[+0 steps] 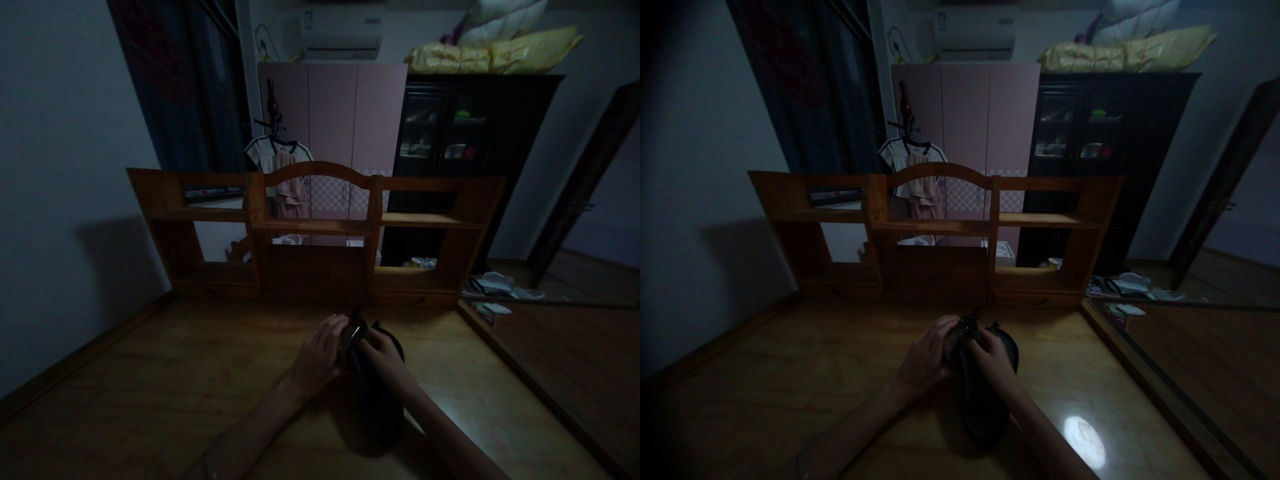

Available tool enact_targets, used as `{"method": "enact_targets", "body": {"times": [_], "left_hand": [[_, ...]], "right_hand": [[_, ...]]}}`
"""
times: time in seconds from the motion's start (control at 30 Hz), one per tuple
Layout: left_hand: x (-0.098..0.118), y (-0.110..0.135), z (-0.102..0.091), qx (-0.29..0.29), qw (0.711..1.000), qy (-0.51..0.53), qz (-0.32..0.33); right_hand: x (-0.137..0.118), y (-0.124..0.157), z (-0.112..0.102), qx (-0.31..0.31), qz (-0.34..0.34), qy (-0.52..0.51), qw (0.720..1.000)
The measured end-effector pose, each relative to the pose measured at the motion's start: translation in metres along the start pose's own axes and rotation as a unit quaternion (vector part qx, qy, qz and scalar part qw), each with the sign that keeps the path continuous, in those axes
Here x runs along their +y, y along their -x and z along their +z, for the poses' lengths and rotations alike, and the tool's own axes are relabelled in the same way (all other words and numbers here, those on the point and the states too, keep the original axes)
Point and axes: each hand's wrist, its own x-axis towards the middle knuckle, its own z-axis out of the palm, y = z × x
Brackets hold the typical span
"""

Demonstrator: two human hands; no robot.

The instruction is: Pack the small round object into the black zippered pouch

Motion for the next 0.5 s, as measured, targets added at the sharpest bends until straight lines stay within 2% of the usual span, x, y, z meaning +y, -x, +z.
{"method": "enact_targets", "body": {"times": [0.1, 0.27, 0.5], "left_hand": [[-0.001, 0.001, 0.000, 0.023, 1.000, 0.009, -0.005], [0.002, 0.001, 0.001, 0.055, 0.998, 0.001, 0.021], [0.009, -0.002, 0.000, 0.085, 0.993, -0.019, 0.075]], "right_hand": [[-0.004, 0.004, -0.001, -0.019, -0.014, 0.014, 1.000], [-0.014, 0.011, -0.007, -0.025, -0.095, 0.126, 0.987], [-0.009, 0.015, -0.004, 0.025, -0.150, 0.173, 0.973]]}}
